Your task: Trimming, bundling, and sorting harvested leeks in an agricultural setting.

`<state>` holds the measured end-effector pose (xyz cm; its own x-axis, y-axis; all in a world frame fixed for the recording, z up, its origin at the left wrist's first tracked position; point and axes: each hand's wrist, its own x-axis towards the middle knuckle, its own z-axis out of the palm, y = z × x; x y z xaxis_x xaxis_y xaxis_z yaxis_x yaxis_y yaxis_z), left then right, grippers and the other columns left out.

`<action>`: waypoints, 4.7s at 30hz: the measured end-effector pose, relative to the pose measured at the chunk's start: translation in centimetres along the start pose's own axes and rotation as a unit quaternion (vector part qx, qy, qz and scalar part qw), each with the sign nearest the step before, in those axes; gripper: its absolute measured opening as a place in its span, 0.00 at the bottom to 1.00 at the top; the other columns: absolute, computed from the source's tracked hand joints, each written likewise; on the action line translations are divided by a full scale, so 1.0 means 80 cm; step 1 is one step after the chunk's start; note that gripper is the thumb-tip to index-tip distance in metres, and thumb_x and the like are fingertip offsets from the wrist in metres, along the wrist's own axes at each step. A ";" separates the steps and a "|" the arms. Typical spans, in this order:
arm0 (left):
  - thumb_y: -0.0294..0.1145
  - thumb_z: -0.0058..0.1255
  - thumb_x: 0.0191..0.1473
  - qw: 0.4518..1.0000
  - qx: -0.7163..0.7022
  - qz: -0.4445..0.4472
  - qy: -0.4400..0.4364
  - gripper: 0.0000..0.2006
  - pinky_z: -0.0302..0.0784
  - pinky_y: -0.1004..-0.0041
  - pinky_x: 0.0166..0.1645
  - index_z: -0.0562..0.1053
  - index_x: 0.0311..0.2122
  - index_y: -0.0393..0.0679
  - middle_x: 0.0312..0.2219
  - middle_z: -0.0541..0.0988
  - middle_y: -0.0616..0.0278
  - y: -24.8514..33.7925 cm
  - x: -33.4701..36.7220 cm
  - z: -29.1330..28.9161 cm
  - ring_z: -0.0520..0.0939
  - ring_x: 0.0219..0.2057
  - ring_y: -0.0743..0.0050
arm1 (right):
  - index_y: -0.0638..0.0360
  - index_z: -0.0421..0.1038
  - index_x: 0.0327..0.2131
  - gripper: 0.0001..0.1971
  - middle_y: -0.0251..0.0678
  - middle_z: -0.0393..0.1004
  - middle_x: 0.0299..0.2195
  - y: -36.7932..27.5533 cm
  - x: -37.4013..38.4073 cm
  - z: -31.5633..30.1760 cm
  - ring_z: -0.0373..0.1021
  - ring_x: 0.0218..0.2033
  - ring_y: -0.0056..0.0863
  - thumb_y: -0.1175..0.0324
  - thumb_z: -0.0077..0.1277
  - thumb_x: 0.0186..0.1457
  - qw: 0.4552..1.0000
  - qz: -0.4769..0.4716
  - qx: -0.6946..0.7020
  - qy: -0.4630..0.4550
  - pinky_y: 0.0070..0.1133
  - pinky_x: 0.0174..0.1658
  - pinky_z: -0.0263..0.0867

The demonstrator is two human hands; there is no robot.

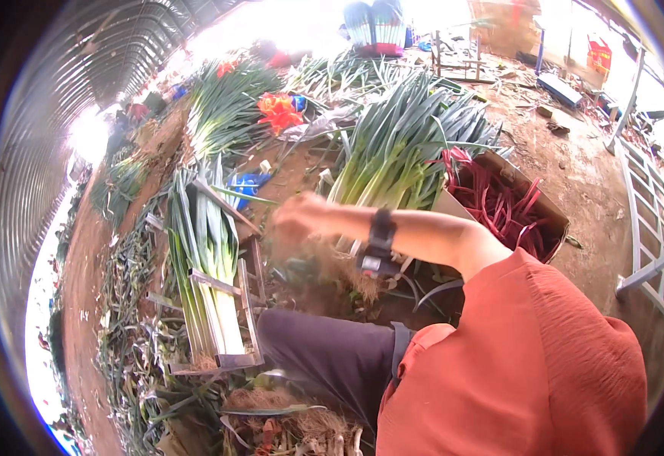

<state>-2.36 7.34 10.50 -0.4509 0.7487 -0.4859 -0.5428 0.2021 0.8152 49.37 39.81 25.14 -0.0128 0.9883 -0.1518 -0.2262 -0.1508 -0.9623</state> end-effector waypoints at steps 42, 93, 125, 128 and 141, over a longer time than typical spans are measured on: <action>0.37 0.44 0.54 0.875 -0.243 0.228 0.350 0.13 0.72 0.73 0.37 0.69 0.41 0.41 0.34 0.75 0.63 0.025 -0.219 -0.184 0.75 0.34 0.73 | 0.61 0.63 0.36 0.17 0.47 0.72 0.31 0.606 -0.260 0.457 0.68 0.36 0.44 0.64 0.49 0.40 0.468 -0.126 -0.537 -0.690 0.33 0.38 0.63; 0.38 0.51 0.50 0.741 -0.322 0.564 0.169 0.16 0.70 0.74 0.31 0.64 0.38 0.39 0.27 0.69 0.60 0.089 -0.211 -0.132 0.72 0.26 0.72 | 0.75 0.63 0.42 0.19 0.36 0.69 0.26 0.452 -0.276 0.512 0.67 0.27 0.24 0.65 0.40 0.54 0.717 0.081 -0.282 -0.632 0.21 0.32 0.67; 0.34 0.54 0.47 0.610 -0.321 0.520 0.505 0.21 0.70 0.69 0.32 0.62 0.45 0.47 0.34 0.70 0.60 0.082 -0.209 -0.178 0.72 0.29 0.67 | 0.56 0.62 0.27 0.07 0.35 0.64 0.26 0.336 -0.414 0.505 0.65 0.28 0.35 0.73 0.47 0.41 0.380 -0.485 -0.107 -0.780 0.27 0.34 0.62; 0.35 0.52 0.48 0.617 -0.302 0.528 0.499 0.19 0.69 0.71 0.30 0.63 0.45 0.44 0.34 0.71 0.59 0.080 -0.219 -0.191 0.72 0.29 0.67 | 0.57 0.61 0.28 0.07 0.38 0.64 0.24 0.345 -0.382 0.484 0.65 0.26 0.38 0.73 0.49 0.44 0.379 -0.411 -0.142 -0.817 0.29 0.28 0.62; 0.41 0.51 0.48 0.526 -0.278 0.611 0.523 0.19 0.63 0.76 0.28 0.64 0.42 0.43 0.27 0.65 0.64 0.103 -0.273 -0.195 0.66 0.25 0.71 | 0.62 0.66 0.40 0.20 0.47 0.69 0.40 0.370 -0.226 0.464 0.67 0.41 0.42 0.55 0.43 0.52 0.635 -0.357 -0.385 -0.567 0.30 0.44 0.62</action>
<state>-8.04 -17.19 22.92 -0.6885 -0.7098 0.1493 0.6126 -0.4588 0.6436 6.71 18.31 7.76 -0.9662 0.1257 0.2249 -0.0312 0.8095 -0.5863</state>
